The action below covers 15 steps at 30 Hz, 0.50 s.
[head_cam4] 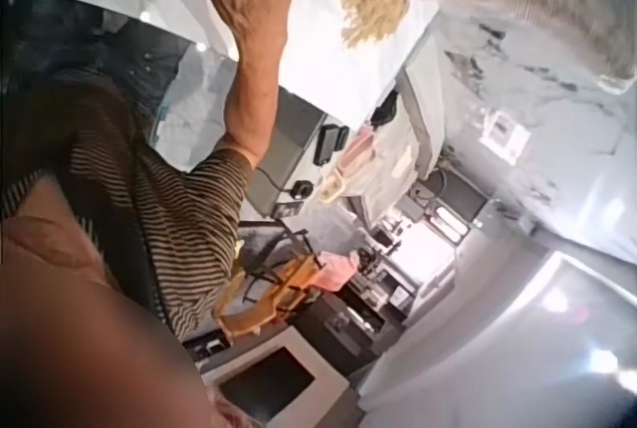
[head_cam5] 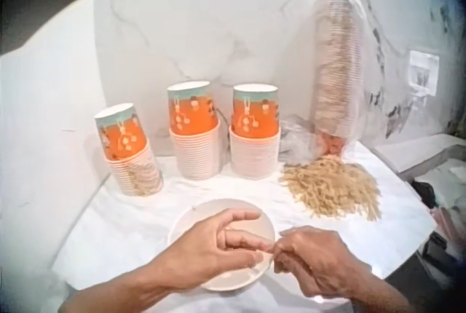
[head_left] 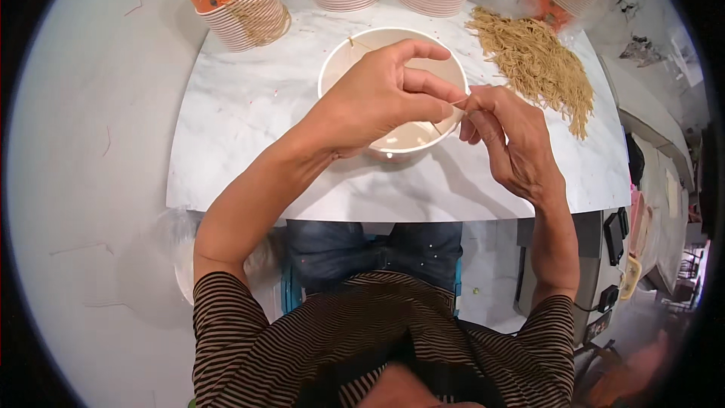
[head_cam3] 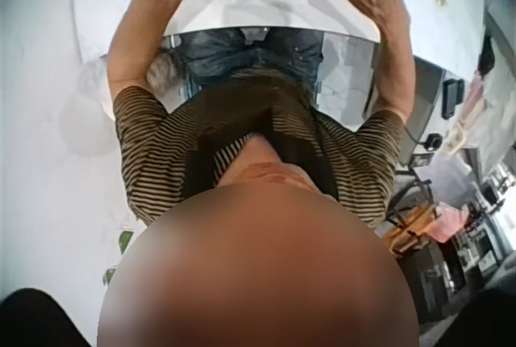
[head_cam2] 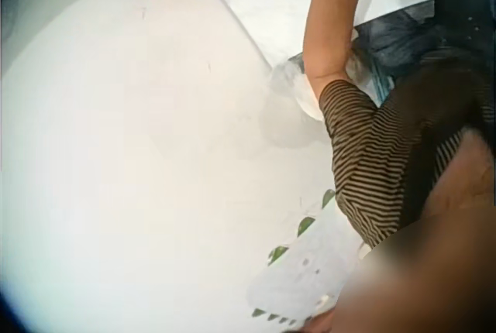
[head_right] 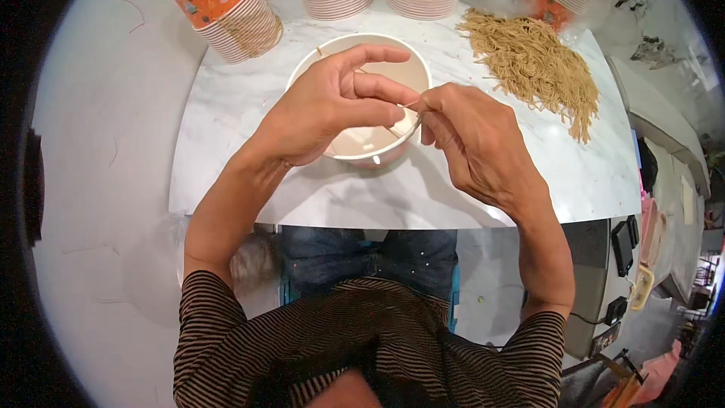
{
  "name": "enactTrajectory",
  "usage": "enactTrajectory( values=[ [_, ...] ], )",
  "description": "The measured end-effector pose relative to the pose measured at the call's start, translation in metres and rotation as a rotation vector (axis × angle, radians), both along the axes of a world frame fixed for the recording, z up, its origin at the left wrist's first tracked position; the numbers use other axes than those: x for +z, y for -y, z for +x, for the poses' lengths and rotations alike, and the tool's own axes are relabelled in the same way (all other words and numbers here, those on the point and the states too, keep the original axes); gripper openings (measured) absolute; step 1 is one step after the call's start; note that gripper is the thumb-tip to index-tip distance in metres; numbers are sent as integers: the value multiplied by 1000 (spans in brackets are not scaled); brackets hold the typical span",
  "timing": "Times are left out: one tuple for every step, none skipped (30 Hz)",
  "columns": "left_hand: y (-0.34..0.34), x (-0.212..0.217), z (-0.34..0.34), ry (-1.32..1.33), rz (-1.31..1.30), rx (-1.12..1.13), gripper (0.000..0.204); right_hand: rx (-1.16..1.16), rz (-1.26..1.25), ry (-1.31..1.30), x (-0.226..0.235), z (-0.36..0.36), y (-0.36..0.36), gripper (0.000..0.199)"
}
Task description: Tying a thin string around the rim of paper cups.
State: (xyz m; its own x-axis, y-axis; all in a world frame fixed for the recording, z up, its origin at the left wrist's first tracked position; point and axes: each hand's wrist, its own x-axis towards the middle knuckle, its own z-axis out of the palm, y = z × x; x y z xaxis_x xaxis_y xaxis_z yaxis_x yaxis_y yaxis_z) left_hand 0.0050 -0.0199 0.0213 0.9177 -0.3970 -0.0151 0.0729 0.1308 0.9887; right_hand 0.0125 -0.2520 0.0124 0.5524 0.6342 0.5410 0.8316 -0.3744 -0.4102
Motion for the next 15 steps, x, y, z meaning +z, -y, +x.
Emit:
enactTrajectory(
  values=[
    [0,0,3,-3,-4,3,68,-15,15,-131,0,1,-1,7],
    [1,-1,6,40,48,-16,68,-34,29,-261,-2,4,-2,7],
    [1,-3,9,83,101,-35,69,-33,24,-263,-3,8,-2,7],
    [2,-3,11,92,127,-35,67,-22,47,-285,-5,12,-3,6],
    [2,-1,11,86,123,-32,67,-11,70,-311,-7,14,-3,6],
    [3,1,11,159,187,-15,65,-8,65,-318,-7,16,-5,6],
    [3,3,12,232,251,2,63,-10,97,-379,-6,17,-6,6],
    [2,4,13,224,247,6,63,-14,129,-440,-5,18,-9,7],
    [1,5,14,223,249,23,61,-11,122,-447,-6,18,-12,7],
    [0,5,14,222,250,41,60,0,156,-451,-7,19,-15,8],
    [3,5,18,217,259,38,60,8,206,-453,-10,22,-14,8],
    [6,5,22,229,263,34,58,7,216,-458,-12,25,-12,8],
    [9,6,26,242,267,29,56,15,274,-496,-16,26,-10,8],
    [9,5,27,243,267,24,56,19,323,-528,-19,26,-11,9],
    [8,4,29,216,267,22,52,14,327,-527,-22,27,-12,9]
  ],
)
